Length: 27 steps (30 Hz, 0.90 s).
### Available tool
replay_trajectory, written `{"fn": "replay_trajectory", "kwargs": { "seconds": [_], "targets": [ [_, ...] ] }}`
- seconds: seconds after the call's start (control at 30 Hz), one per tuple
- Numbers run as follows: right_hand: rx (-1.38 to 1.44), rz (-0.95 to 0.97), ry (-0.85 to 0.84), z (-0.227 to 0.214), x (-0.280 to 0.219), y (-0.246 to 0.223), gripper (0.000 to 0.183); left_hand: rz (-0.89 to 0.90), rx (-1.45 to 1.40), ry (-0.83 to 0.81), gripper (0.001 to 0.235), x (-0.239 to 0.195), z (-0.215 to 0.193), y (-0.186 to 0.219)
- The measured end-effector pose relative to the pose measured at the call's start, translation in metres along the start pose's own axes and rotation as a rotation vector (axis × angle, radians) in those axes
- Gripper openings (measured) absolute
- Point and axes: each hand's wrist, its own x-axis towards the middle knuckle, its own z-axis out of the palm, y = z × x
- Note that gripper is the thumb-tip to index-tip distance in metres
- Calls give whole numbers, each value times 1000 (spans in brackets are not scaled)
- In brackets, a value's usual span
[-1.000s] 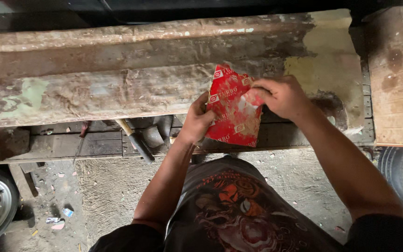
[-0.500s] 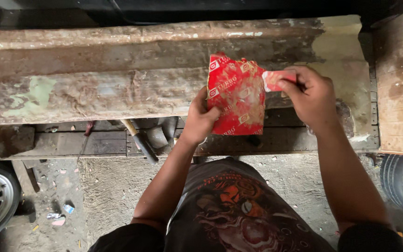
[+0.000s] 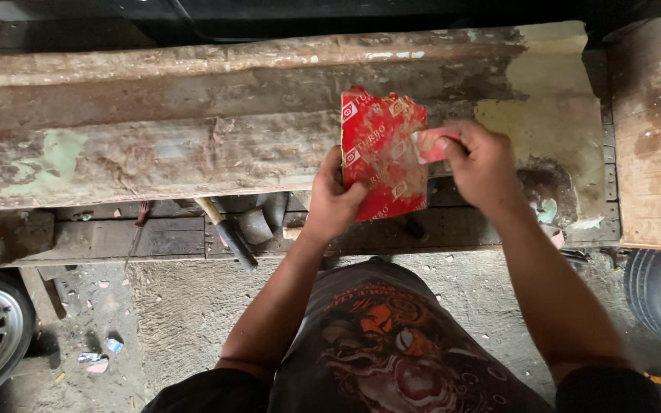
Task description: The person sands a long, curved wooden surface using a red sanding block. They repeatedly rub the block over the surface, occasionally lifting it to inspect the progress. The person also briefly handles a small white container before resuming sanding.
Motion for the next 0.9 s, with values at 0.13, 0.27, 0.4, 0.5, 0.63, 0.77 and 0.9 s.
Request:
{"fn": "replay_trajectory", "kwargs": {
  "seconds": [0.13, 0.27, 0.4, 0.5, 0.63, 0.77, 0.9],
  "targets": [
    [-82, 4, 67, 15, -10, 2, 10, 28, 30, 18, 41, 2, 3, 0],
    [97, 132, 78, 30, -15, 9, 6, 27, 30, 28, 38, 0, 6, 0],
    [83, 145, 86, 35, -16, 12, 5, 47, 47, 35, 39, -1, 7, -1],
    [223, 97, 54, 38, -20, 8, 10, -12, 74, 47, 33, -2, 6, -1],
    [148, 160, 50, 53, -30, -3, 14, 9, 101, 48, 42, 0, 5, -4],
    [242, 140, -30, 50, -39, -10, 15, -18, 119, 59, 44, -5, -3, -9],
    [69, 4, 61, 28, -41, -27, 18, 24, -31, 95, 47, -1, -6, -14]
  ]
}}
